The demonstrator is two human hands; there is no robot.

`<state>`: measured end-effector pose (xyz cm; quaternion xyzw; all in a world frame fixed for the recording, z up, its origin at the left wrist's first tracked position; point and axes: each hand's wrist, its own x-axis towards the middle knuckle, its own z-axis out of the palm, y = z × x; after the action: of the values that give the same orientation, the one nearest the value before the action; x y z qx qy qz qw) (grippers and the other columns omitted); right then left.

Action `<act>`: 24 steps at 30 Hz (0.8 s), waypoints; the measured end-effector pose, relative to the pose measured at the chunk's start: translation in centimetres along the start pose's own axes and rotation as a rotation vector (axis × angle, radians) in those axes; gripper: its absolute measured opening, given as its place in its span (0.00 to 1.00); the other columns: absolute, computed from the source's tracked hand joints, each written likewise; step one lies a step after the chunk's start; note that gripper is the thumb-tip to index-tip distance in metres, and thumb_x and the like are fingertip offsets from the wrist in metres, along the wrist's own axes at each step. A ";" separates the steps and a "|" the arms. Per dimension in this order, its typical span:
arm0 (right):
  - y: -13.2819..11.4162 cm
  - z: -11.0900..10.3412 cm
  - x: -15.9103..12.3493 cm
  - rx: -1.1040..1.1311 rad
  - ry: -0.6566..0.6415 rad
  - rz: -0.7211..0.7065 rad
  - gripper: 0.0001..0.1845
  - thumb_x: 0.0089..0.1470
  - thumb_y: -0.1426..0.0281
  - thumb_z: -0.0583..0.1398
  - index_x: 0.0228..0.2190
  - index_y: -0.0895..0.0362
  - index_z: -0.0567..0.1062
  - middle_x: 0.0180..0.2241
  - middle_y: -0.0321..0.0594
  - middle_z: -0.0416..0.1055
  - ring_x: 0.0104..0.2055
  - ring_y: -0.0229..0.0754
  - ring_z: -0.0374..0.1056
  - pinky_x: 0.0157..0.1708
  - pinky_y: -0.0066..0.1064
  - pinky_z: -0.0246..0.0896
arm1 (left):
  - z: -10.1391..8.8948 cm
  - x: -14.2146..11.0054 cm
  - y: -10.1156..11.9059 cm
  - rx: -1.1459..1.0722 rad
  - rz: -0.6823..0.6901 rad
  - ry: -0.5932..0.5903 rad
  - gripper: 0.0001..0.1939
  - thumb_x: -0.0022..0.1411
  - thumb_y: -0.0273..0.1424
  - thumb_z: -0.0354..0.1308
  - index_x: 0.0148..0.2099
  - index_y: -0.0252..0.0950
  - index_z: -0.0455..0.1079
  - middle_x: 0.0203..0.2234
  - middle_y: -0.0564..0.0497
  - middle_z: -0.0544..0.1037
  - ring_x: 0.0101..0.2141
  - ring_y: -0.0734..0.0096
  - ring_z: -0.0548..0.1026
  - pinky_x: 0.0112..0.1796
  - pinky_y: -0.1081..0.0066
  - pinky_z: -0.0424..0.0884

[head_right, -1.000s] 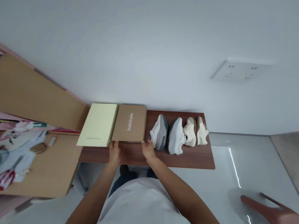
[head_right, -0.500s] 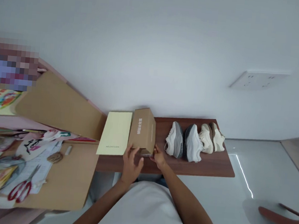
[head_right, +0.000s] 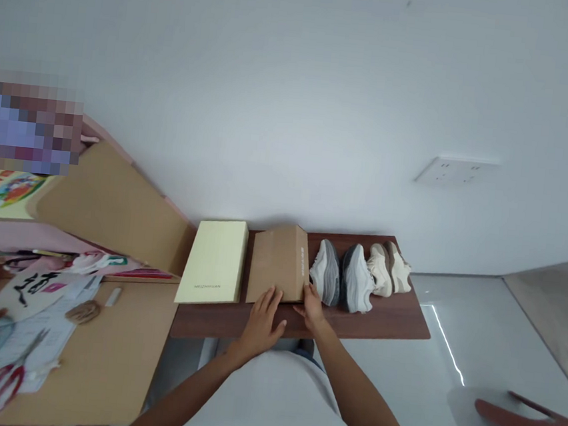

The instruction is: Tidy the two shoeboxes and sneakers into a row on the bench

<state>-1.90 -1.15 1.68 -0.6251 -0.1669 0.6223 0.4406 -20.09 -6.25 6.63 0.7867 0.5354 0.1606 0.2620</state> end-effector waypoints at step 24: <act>4.3 5.2 -6.6 -1.229 0.133 -0.523 0.38 0.61 0.51 0.55 0.67 0.57 0.59 0.72 0.54 0.43 0.73 0.71 0.27 0.64 0.71 0.28 | -10.0 -6.5 -20.9 -0.342 -0.723 0.525 0.27 0.63 0.36 0.54 0.61 0.30 0.64 0.61 0.31 0.67 0.66 0.46 0.60 0.65 0.49 0.52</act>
<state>-9.31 -6.73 3.46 -0.7382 -0.6095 0.2470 0.1503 -43.71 -3.80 2.76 0.4283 0.7888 0.3383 0.2828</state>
